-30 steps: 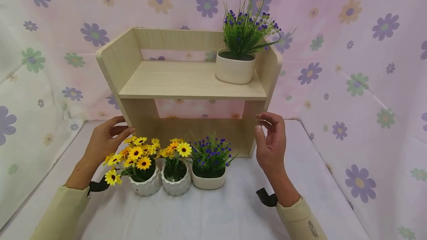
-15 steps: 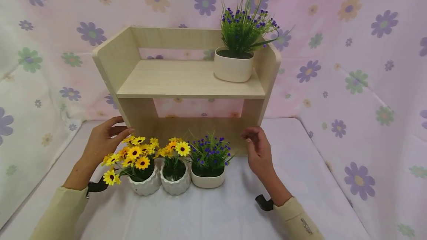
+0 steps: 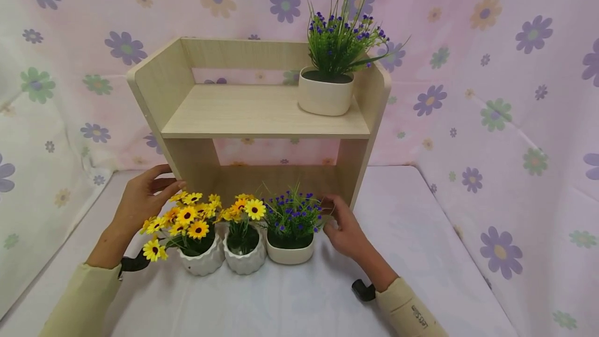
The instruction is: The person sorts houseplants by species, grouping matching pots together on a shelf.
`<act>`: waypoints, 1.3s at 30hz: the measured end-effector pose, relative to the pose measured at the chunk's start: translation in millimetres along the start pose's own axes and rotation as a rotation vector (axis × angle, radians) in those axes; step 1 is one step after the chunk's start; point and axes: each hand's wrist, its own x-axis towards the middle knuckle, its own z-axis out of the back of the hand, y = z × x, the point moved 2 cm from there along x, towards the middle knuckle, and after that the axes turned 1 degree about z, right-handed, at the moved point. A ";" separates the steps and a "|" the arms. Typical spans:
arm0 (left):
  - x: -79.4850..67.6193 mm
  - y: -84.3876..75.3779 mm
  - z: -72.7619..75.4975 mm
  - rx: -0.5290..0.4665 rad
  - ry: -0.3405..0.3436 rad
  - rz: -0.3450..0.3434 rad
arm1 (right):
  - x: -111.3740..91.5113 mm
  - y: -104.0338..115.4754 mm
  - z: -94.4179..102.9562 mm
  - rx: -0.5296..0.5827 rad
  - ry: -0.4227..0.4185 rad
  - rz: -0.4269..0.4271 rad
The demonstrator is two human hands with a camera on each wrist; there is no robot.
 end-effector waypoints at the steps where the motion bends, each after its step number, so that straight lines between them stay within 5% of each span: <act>1: 0.0 0.1 -0.1 -0.001 0.000 -0.001 | -1.5 0.1 0.0 -0.011 0.032 -0.027; 8: 0.3 0.6 -0.3 -0.011 -0.001 -0.005 | -10.3 5.4 -0.9 -0.007 0.271 -0.152; 16: -0.1 -0.1 -1.1 -0.009 0.005 0.003 | -11.6 7.0 -9.1 -0.064 0.362 -0.219; 39: 0.2 0.0 -0.9 -0.009 0.005 0.009 | -5.2 10.7 -36.0 -0.236 0.234 -0.209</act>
